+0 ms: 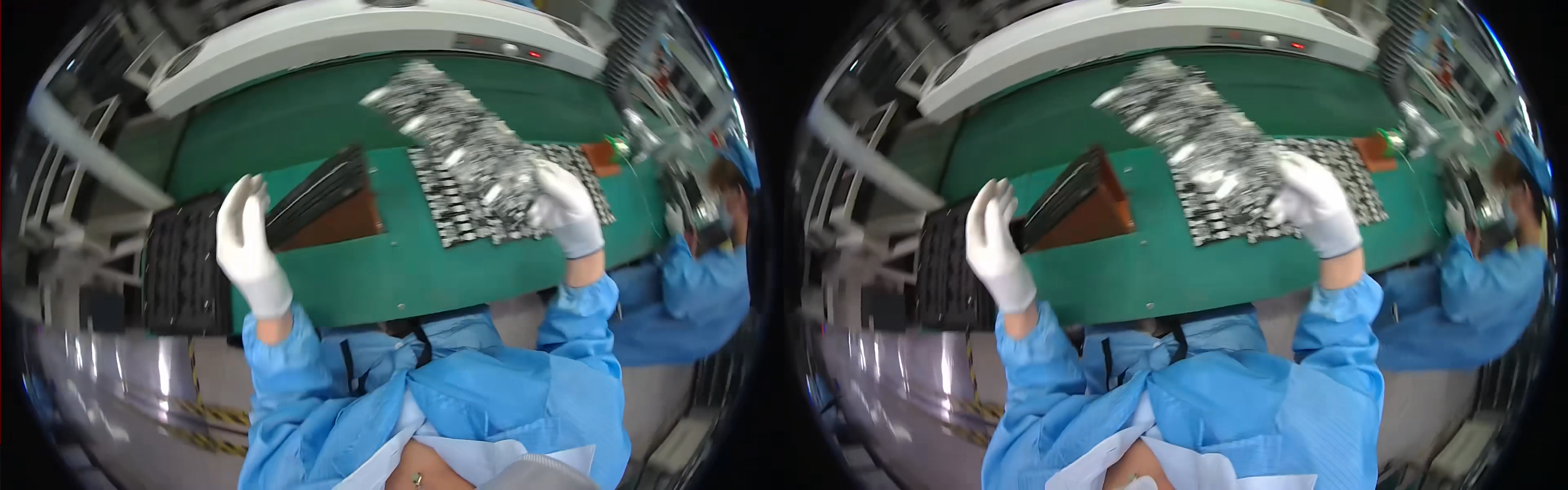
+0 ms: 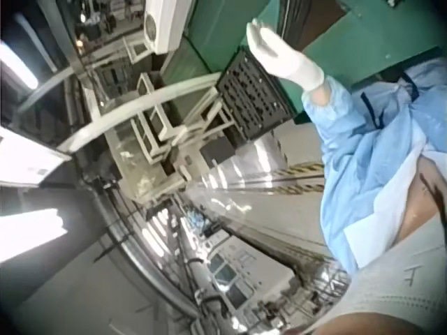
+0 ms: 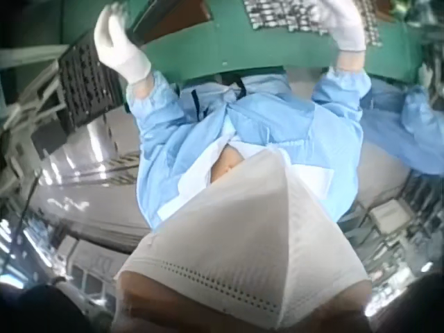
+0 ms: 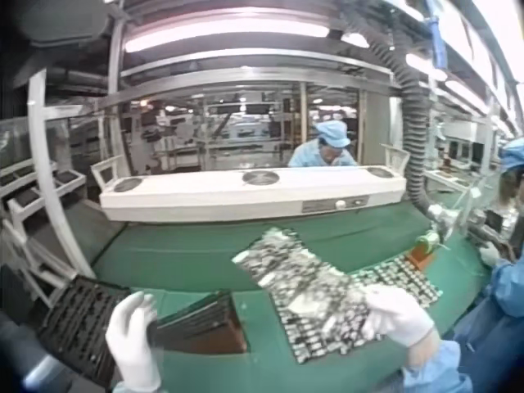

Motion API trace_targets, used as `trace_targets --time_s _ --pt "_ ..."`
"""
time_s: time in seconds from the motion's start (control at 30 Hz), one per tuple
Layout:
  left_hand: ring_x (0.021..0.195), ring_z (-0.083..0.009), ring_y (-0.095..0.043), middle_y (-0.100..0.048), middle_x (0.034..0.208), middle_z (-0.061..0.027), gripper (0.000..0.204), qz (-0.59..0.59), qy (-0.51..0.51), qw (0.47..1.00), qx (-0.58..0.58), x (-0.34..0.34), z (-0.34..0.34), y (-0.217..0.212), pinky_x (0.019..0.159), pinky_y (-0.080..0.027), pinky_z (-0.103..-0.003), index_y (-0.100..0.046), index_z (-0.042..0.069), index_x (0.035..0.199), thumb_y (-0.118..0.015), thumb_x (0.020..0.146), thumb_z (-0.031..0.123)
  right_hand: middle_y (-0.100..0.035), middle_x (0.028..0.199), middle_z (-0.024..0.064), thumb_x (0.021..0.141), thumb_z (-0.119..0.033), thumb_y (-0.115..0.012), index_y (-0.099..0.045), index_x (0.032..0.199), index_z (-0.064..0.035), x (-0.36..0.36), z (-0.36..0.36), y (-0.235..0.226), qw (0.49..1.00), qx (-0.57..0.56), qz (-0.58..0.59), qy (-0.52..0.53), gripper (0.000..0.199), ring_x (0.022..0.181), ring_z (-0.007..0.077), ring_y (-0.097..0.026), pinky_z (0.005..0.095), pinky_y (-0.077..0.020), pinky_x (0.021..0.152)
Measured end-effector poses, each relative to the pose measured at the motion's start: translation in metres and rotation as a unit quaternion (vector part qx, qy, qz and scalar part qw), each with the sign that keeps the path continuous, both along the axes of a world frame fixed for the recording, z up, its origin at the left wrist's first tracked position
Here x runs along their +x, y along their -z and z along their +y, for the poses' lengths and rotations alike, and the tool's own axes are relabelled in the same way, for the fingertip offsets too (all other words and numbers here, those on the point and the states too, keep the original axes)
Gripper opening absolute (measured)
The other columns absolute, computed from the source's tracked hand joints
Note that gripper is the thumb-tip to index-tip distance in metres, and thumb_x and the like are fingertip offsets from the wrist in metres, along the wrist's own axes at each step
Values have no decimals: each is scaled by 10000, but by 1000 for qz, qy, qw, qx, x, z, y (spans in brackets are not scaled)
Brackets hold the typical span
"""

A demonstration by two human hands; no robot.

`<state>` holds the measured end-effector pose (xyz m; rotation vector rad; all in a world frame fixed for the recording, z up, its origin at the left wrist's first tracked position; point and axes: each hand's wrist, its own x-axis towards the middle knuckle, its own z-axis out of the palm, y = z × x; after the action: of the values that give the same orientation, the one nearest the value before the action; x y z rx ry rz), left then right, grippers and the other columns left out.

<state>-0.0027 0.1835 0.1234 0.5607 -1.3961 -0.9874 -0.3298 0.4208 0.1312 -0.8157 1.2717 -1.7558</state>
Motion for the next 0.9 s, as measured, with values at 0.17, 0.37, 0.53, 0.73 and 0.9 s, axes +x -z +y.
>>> trace_targets --time_s 0.17,0.37,0.53,0.73,0.9 --pt "1033 -178 -660 -698 1101 -121 214 -62 -131 988 55 20 -68 57 961 -506 -297 -661 -69 1147 -590 1006 76 -624 865 32 1011 -223 -603 -590 1169 31 -32 -56 20 998 23 12 48 299 655 103 -559 218 -432 565" --pt "969 -240 -699 -738 1026 -144 219 -245 -195 948 -53 26 -92 125 892 -526 -328 -730 -22 1010 -627 980 169 -667 863 99 976 -213 -665 -637 996 -16 -52 -197 83 991 56 -121 2 200 712 195 -663 284 -568 626" --pt "939 -315 -663 -706 998 -133 238 -423 -262 821 -281 36 -96 131 858 -526 -433 -709 88 1098 -567 912 131 -703 1036 265 988 -284 -631 -616 1168 52 -47 -319 123 963 106 -237 -73 381 784 305 -716 367 -626 697" --pt "878 -313 -685 -721 919 -121 169 -262 -233 929 -121 25 -90 124 794 -543 -399 -733 40 937 -647 931 185 -518 1344 393 1015 -377 -565 -383 1457 -10 -23 -330 110 961 174 -193 -96 603 1064 426 -650 463 -578 872" --pt "877 -312 -689 -726 930 -120 165 -264 -234 929 -106 23 -89 122 805 -547 -387 -738 42 948 -655 927 183 -626 1256 208 1015 -339 -561 -446 1427 83 26 -248 52 974 67 -29 -212 601 1147 273 -618 384 -507 981"
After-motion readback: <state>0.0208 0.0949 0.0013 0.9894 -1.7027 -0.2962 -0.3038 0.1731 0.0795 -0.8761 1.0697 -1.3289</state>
